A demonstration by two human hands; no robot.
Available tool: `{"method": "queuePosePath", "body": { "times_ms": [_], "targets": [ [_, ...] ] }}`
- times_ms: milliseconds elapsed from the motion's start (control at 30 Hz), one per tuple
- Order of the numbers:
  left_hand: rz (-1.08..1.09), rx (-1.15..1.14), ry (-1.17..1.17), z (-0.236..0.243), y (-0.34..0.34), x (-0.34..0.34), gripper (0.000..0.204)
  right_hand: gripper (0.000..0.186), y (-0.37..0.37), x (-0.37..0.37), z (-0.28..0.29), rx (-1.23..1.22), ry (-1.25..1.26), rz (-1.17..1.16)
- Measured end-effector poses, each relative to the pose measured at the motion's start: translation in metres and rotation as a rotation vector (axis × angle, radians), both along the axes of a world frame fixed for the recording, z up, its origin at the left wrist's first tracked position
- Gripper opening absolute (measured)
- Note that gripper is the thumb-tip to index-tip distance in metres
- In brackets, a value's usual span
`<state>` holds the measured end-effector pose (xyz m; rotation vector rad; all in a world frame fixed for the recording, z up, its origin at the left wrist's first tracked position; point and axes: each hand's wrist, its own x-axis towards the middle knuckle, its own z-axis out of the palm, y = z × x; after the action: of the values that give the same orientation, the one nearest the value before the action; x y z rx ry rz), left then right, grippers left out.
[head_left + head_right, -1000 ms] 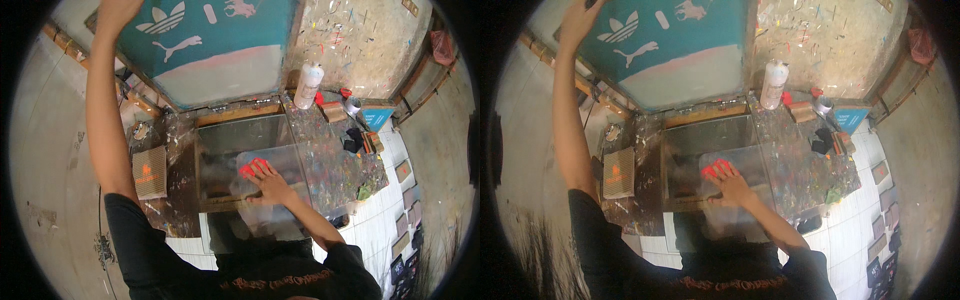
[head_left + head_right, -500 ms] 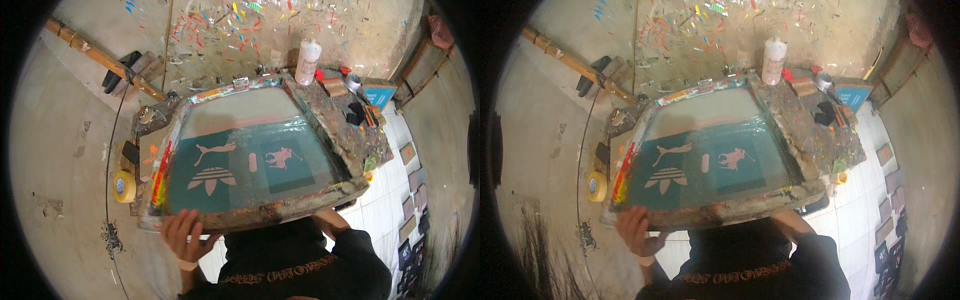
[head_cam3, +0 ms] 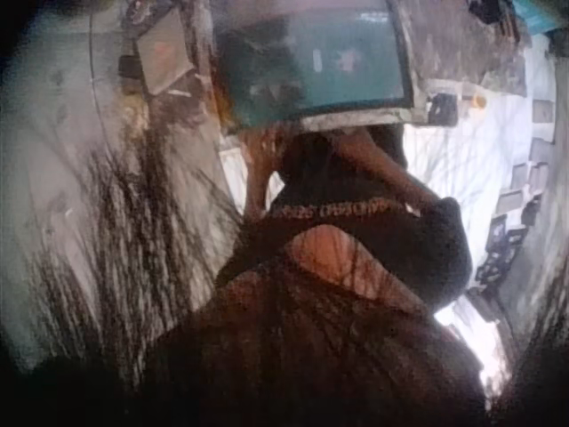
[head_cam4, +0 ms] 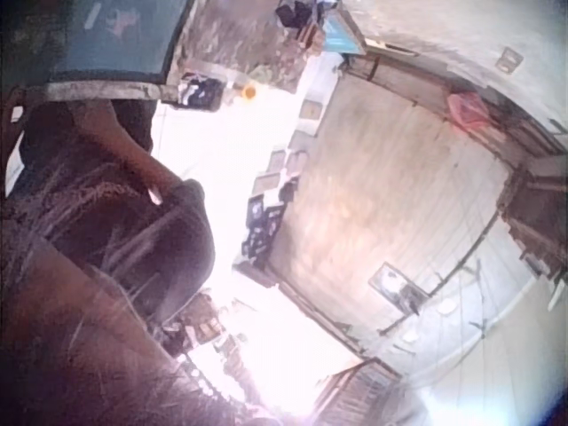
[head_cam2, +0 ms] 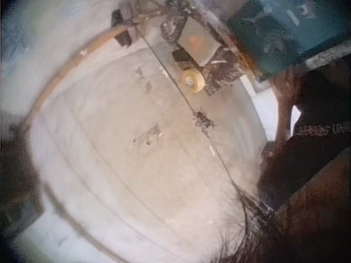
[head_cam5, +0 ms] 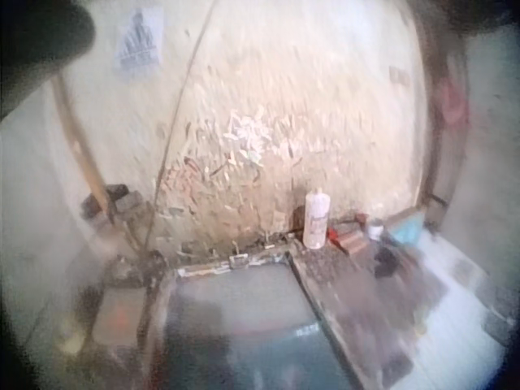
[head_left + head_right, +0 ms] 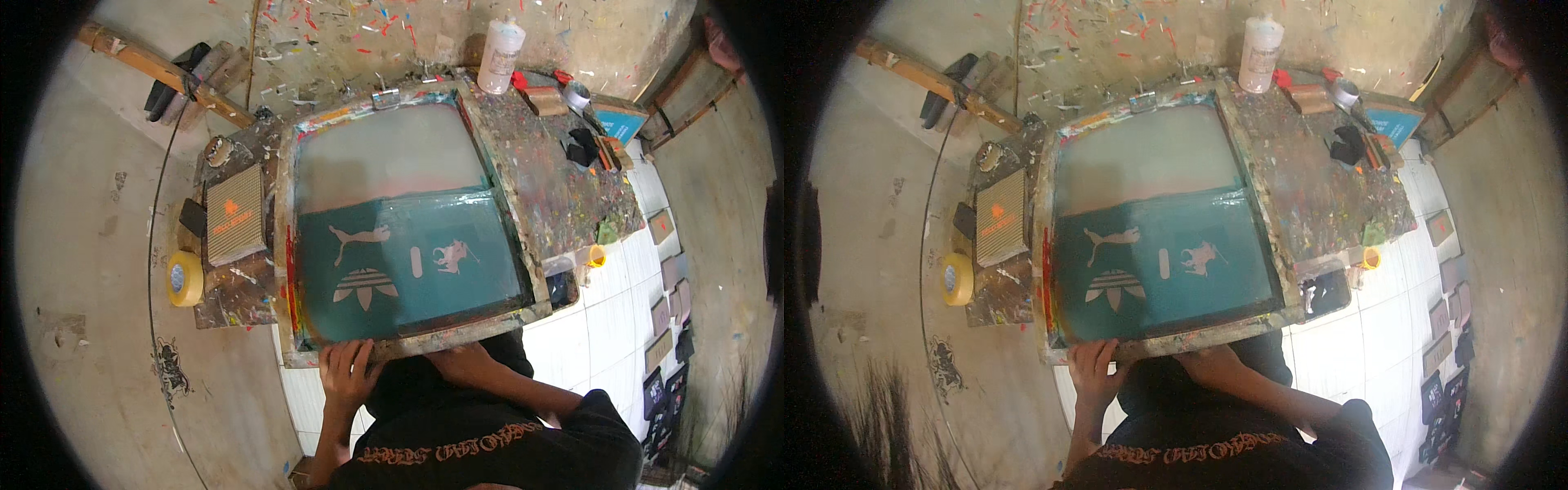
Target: The person secures a stencil onto a screen printing frame using tape, then wipes the surface with a cloth. They also handle a spray bottle and a transparent sheet, cleaning the work area.
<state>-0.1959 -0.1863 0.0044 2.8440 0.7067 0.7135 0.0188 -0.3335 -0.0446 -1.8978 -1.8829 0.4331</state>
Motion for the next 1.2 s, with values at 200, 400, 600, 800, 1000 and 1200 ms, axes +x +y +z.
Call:
{"method": "queuePosePath", "body": {
  "times_ms": [200, 400, 600, 800, 1000, 1200],
  "targets": [
    [-0.02, -0.037, -0.011, -0.009, 0.001, 0.003, 0.057, 0.03, -0.017, -0.001, -0.027, 0.234, 0.002, 0.079],
    [-0.007, -0.052, -0.01, -0.015, -0.001, 0.006, 0.057, 0.031, -0.012, 0.002, -0.021, -0.061, 0.519, 0.133],
    [0.015, -0.121, 0.016, -0.025, -0.001, 0.005, 0.06, 0.035, -0.016, 0.001, 0.005, 0.005, 0.748, 0.157],
    [-0.005, -0.254, 0.136, 0.001, -0.002, 0.028, 0.06, 0.033, -0.016, 0.036, 0.07, 0.149, 1.025, 0.008],
    [-0.206, -0.303, 0.108, 0.007, -0.005, 0.084, 0.065, 0.036, -0.007, 0.111, 0.098, 0.325, 1.095, -0.493],
    [-0.3, -0.317, 0.253, -0.004, -0.008, 0.101, 0.052, 0.026, 0.007, 0.174, 0.114, 0.371, 0.917, -0.503]
  ]
}}
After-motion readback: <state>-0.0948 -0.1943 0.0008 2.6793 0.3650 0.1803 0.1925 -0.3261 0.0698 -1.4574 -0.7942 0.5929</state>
